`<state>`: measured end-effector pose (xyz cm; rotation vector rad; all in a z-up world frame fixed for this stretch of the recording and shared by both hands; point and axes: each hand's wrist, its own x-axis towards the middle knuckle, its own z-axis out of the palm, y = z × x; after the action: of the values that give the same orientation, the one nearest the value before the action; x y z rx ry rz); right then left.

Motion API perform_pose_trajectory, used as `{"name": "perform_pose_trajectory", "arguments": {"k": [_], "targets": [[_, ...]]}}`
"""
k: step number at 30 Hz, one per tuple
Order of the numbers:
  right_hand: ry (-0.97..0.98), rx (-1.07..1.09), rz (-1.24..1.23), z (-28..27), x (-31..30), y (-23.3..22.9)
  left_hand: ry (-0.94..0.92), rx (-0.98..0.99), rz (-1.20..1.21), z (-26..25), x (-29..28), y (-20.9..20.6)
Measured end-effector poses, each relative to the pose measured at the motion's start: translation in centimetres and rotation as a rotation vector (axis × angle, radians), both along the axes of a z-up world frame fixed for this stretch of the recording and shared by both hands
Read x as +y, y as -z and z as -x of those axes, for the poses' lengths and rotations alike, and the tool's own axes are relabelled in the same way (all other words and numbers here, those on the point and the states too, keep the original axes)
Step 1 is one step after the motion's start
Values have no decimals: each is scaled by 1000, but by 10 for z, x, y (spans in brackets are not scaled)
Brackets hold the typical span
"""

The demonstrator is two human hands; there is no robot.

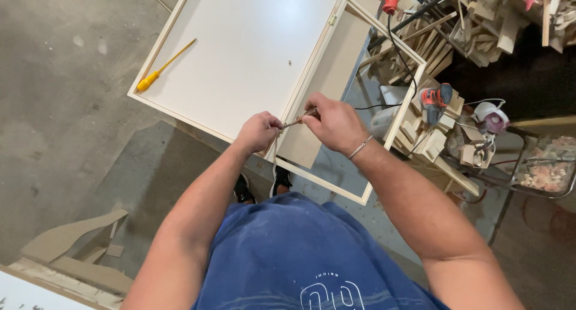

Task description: Assembling a wooden box by attaching hinges with a drill and screwdriver

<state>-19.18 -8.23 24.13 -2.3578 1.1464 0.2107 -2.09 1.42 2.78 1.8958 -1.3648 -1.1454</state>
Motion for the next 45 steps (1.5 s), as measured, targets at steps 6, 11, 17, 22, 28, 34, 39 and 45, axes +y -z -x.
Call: {"name": "perform_pose_trajectory", "arguments": {"k": [6,11,17,22,28,34,39,45], "targets": [[4,33,-4,-4,-1,7,61,-110,6,2,-8,18],[6,28,-6,-8,2,3,73,-158,-1,2,-10,26],[-21,53,10,-10,0,4,76,-175,10,2,-11,32],[-24,58,-11,-15,3,-3,80,-198,19,2,-9,27],[-46,103,-2,-21,5,-1,65,-234,63,3,-7,30],[-58,129,25,-24,10,-14,11,-295,194,10,3,28],[-249,87,6,-16,8,-11,-51,-347,310,16,6,45],[-369,109,200,-15,11,-14,-6,-283,302,10,12,31]]}}
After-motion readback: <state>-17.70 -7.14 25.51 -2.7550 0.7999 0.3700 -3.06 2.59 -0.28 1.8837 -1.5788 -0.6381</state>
